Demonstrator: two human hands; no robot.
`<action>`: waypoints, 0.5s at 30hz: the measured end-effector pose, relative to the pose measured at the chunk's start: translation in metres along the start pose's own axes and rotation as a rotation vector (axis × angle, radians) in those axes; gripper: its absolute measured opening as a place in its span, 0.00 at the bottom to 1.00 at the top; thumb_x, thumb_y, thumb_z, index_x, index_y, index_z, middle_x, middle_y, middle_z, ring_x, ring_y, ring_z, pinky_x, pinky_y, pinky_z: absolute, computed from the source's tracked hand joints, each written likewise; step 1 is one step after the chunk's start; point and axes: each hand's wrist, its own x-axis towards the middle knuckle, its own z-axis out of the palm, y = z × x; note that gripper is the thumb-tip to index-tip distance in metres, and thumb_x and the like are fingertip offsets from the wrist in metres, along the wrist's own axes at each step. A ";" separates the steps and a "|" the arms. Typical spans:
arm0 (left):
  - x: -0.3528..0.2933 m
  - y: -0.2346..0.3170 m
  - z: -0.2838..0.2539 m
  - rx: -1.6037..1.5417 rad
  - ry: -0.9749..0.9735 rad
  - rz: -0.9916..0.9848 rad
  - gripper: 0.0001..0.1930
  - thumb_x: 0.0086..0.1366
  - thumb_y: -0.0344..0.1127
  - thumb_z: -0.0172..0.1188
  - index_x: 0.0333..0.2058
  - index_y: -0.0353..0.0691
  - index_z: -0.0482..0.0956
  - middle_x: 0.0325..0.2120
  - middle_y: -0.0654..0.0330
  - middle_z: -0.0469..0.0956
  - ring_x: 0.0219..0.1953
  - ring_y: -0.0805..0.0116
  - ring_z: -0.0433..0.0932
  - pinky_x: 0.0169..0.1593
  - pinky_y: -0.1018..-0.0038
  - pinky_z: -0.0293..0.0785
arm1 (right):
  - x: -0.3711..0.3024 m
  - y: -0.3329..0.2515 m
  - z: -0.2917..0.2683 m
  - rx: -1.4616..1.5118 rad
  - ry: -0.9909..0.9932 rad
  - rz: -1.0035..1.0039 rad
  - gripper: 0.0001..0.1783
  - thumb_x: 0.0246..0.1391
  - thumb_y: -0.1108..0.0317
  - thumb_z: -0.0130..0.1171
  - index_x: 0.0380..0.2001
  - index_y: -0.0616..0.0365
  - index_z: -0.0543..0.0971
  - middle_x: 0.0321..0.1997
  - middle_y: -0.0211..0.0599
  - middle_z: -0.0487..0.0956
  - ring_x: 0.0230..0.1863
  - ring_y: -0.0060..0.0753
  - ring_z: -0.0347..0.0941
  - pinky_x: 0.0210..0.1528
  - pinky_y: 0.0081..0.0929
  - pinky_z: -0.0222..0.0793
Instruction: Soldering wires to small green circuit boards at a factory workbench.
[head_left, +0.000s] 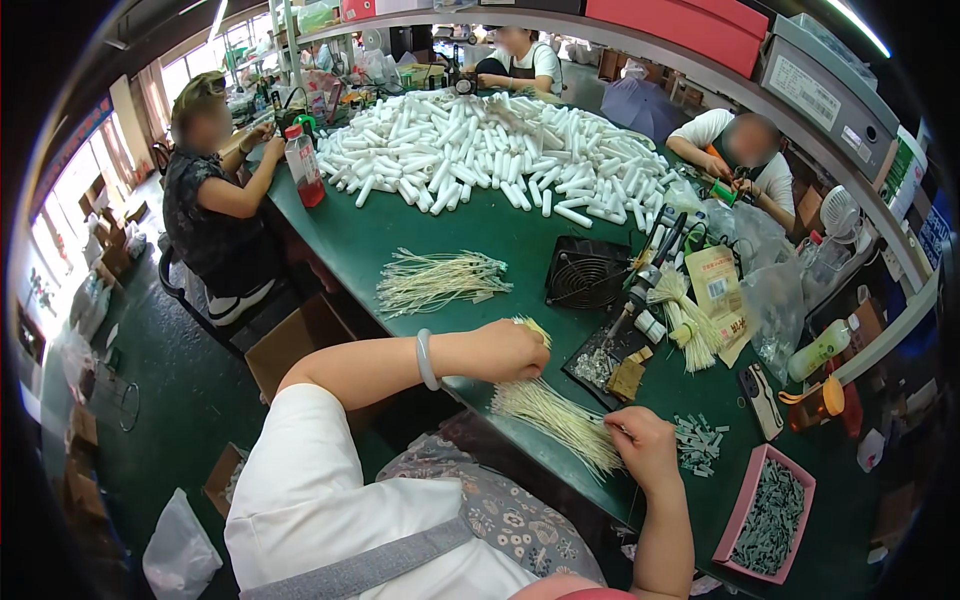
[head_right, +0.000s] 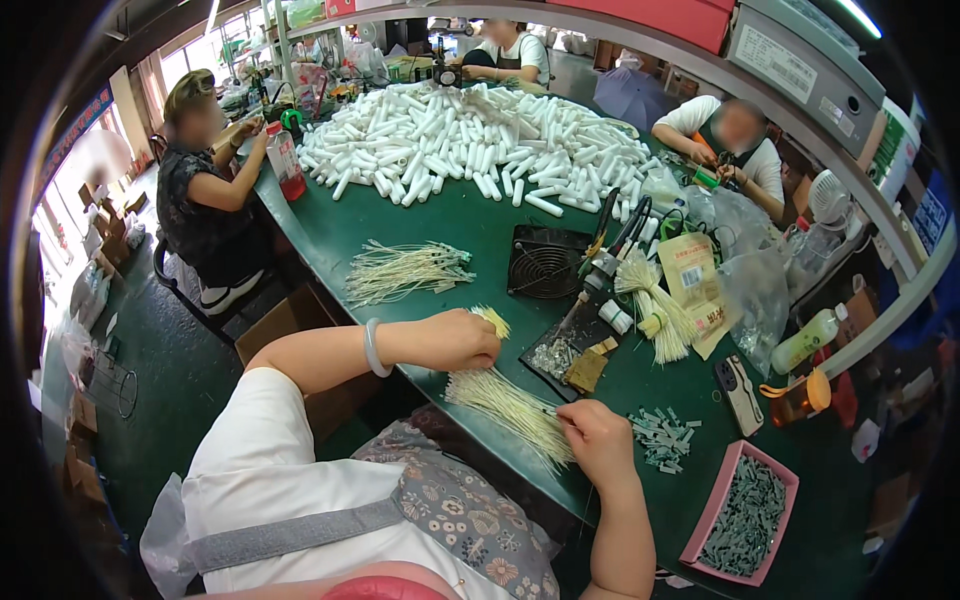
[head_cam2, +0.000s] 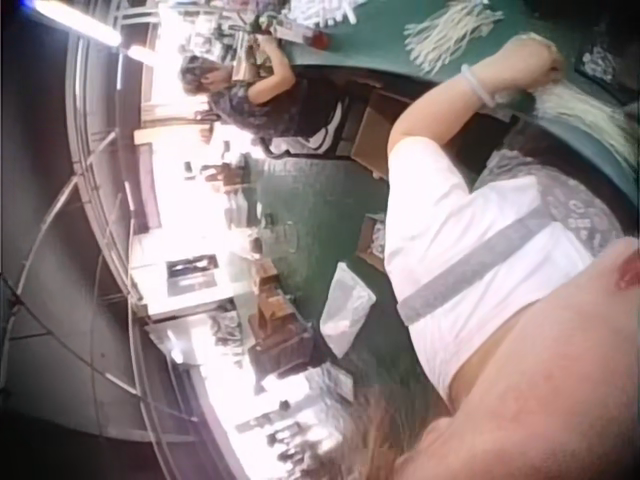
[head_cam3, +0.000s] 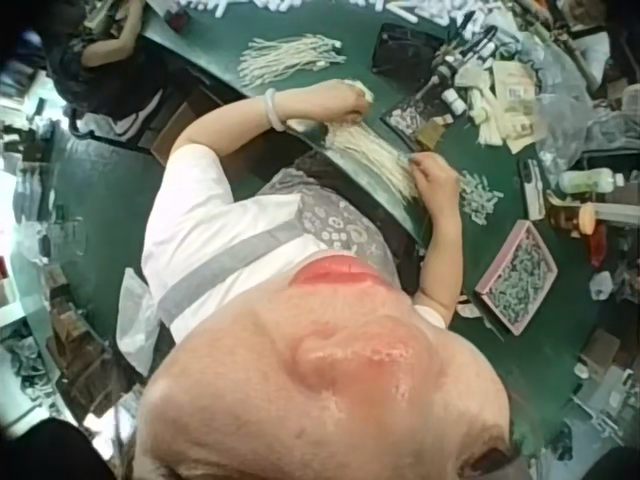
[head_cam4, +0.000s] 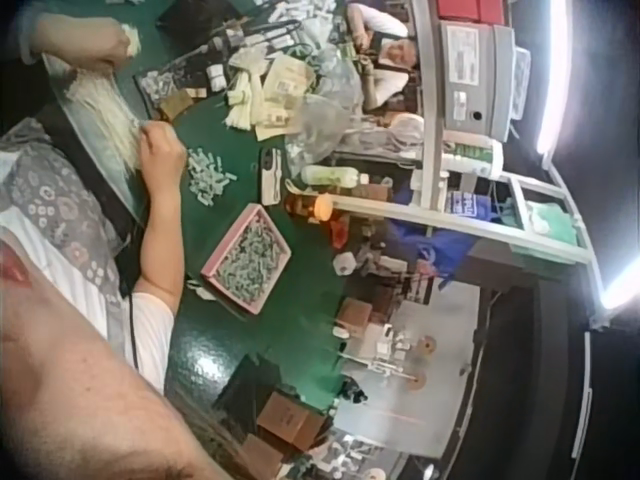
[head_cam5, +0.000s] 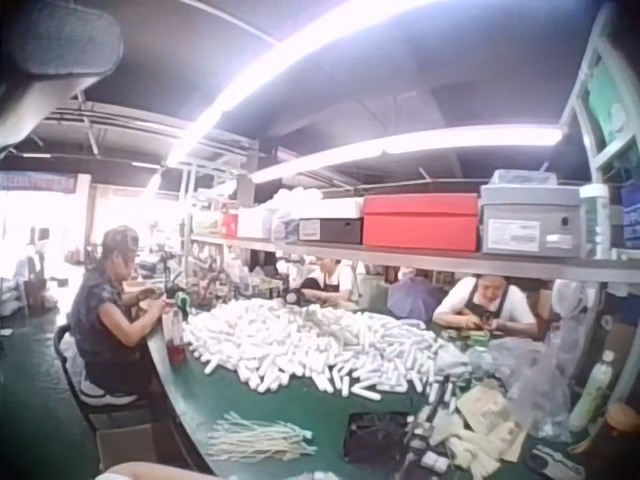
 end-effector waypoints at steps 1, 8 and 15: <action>0.000 0.002 0.000 -0.016 0.021 -0.017 0.08 0.54 0.37 0.56 0.24 0.39 0.74 0.24 0.57 0.73 0.31 0.58 0.73 0.33 0.65 0.69 | 0.000 -0.001 0.001 0.005 0.019 -0.011 0.05 0.41 0.76 0.59 0.26 0.60 0.77 0.27 0.38 0.77 0.29 0.37 0.75 0.30 0.26 0.70; -0.003 0.020 -0.008 -0.070 0.092 -0.102 0.08 0.55 0.38 0.55 0.26 0.39 0.74 0.23 0.56 0.74 0.28 0.56 0.74 0.32 0.64 0.70 | 0.002 -0.005 -0.002 -0.014 0.052 0.004 0.04 0.43 0.75 0.59 0.27 0.59 0.78 0.27 0.38 0.77 0.27 0.38 0.75 0.29 0.26 0.70; -0.004 0.032 -0.010 -0.153 0.268 -0.107 0.08 0.55 0.38 0.55 0.28 0.39 0.73 0.23 0.55 0.74 0.28 0.55 0.74 0.32 0.63 0.69 | 0.001 -0.007 -0.002 0.090 0.033 0.080 0.05 0.42 0.75 0.60 0.27 0.59 0.78 0.31 0.40 0.78 0.32 0.38 0.75 0.32 0.27 0.71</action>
